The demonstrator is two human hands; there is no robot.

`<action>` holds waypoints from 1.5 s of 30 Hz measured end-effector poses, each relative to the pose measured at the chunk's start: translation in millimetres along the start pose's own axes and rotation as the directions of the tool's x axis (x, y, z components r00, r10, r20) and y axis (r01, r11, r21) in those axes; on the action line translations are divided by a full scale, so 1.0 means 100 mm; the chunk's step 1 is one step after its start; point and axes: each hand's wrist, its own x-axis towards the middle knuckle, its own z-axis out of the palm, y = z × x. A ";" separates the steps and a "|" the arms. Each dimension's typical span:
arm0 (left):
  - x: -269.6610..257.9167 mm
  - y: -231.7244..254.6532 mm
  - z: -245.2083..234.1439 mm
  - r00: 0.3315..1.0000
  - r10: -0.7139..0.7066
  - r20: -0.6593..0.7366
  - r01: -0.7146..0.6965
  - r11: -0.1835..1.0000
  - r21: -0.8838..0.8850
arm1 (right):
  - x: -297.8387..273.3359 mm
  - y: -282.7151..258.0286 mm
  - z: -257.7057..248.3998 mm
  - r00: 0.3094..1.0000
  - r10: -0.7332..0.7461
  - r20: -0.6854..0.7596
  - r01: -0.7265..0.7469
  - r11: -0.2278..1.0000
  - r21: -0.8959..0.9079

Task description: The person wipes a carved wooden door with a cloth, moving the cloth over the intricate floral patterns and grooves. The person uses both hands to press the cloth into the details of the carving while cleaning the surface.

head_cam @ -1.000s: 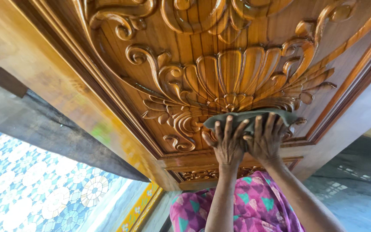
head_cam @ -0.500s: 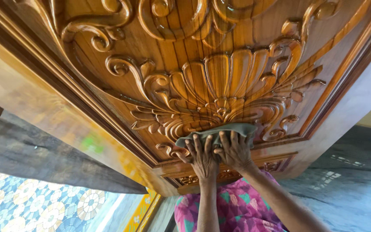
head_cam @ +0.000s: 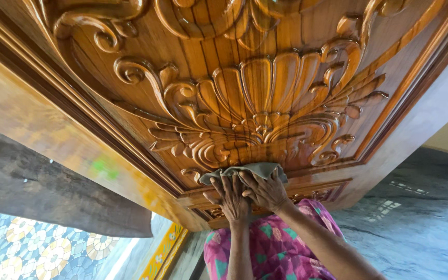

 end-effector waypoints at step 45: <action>0.50 1.59 -0.34 0.945 0.324 0.046 -0.314 0.937 -0.151 | 0.04 1.19 -1.17 0.954 0.288 -0.087 -0.281 0.956 0.084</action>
